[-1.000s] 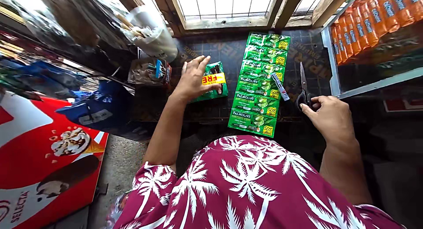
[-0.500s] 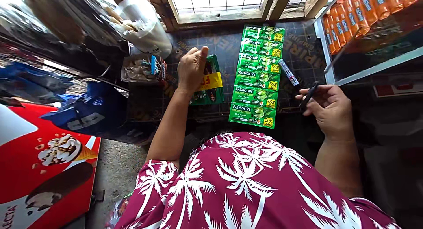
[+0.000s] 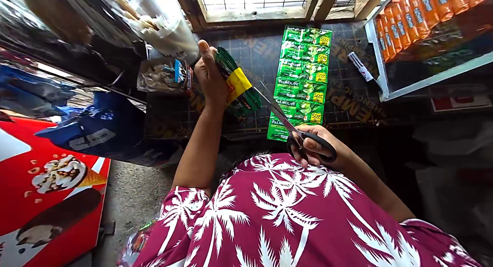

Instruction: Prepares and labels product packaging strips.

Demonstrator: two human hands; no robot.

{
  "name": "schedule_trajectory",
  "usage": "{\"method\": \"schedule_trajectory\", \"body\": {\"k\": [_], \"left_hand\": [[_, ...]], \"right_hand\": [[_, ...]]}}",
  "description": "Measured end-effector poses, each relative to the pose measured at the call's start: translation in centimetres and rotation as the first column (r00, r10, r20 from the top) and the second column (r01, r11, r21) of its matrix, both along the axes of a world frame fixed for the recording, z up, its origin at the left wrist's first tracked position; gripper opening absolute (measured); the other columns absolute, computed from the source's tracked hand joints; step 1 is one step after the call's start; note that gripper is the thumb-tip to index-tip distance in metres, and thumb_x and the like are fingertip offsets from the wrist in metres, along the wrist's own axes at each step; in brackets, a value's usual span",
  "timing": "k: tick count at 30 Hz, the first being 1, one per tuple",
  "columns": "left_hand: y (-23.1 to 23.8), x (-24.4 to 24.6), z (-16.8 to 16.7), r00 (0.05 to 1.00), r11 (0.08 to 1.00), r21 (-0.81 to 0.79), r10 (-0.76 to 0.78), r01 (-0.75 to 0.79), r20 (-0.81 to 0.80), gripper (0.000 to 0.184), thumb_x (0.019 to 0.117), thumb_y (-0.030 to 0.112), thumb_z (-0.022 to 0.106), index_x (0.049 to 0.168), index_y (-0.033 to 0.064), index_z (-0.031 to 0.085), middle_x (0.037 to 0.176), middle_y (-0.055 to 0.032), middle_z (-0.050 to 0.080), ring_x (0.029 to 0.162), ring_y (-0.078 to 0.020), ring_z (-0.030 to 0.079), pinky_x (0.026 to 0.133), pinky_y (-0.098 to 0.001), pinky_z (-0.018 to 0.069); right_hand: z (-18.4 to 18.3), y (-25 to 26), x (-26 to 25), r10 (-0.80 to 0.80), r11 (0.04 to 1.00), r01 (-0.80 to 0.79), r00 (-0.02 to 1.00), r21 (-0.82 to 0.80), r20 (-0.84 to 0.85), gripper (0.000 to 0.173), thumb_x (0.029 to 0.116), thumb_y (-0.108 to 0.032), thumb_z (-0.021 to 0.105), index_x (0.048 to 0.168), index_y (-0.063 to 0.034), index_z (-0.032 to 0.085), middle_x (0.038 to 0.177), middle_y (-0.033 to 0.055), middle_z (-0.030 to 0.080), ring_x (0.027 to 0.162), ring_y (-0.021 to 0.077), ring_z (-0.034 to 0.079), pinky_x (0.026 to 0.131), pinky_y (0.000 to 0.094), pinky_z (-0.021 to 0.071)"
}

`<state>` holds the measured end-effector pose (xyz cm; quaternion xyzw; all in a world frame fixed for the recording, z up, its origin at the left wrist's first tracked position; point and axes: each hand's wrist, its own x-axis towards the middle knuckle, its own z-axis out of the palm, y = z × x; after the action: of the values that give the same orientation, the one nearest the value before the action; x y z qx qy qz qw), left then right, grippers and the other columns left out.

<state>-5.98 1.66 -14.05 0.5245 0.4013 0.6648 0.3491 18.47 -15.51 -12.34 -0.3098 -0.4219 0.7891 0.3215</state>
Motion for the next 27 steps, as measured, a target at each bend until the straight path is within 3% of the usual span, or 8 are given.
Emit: {"method": "schedule_trajectory", "body": {"k": [9, 17, 27], "left_hand": [[-0.1, -0.5, -0.5, 0.997, 1.0, 0.009, -0.023, 0.023, -0.078, 0.052, 0.1123, 0.03, 0.02, 0.081, 0.0132, 0.058, 0.067, 0.0078, 0.056, 0.065, -0.0029, 0.06, 0.064, -0.0263, 0.0533], [-0.9, 0.1, -0.7, 0.996, 0.998, -0.019, -0.058, 0.057, -0.068, 0.051, 0.1119, 0.031, 0.021, 0.079, 0.015, 0.056, 0.069, 0.0094, 0.056, 0.067, -0.0003, 0.059, 0.066, -0.0233, 0.0525], [-1.2, 0.2, -0.9, 0.995, 0.997, -0.024, -0.077, 0.075, -0.069, 0.048, 0.1121, 0.029, 0.022, 0.079, 0.0171, 0.054, 0.067, 0.0103, 0.055, 0.065, 0.0006, 0.058, 0.063, -0.0217, 0.0516]], "right_hand": [[-0.4, -0.3, -0.2, -0.028, 1.0, 0.027, 0.998, 0.004, 0.048, 0.041, 0.089, -0.053, 0.075, 0.089, -0.0128, 0.064, 0.07, -0.0012, 0.068, 0.051, 0.0019, 0.062, 0.047, 0.0137, 0.0502], [-1.8, 0.1, -1.7, -0.13, 0.986, 0.125, 0.991, 0.108, 0.043, 0.034, 0.0885, -0.043, 0.079, 0.093, -0.0126, 0.066, 0.071, -0.0027, 0.068, 0.054, 0.0031, 0.064, 0.051, 0.0164, 0.0553], [-2.1, 0.2, -2.1, -0.153, 0.973, 0.141, 0.987, 0.185, 0.056, 0.032, 0.0882, -0.041, 0.081, 0.092, -0.0125, 0.066, 0.069, -0.003, 0.067, 0.052, 0.0036, 0.063, 0.05, 0.0178, 0.0558]]}}
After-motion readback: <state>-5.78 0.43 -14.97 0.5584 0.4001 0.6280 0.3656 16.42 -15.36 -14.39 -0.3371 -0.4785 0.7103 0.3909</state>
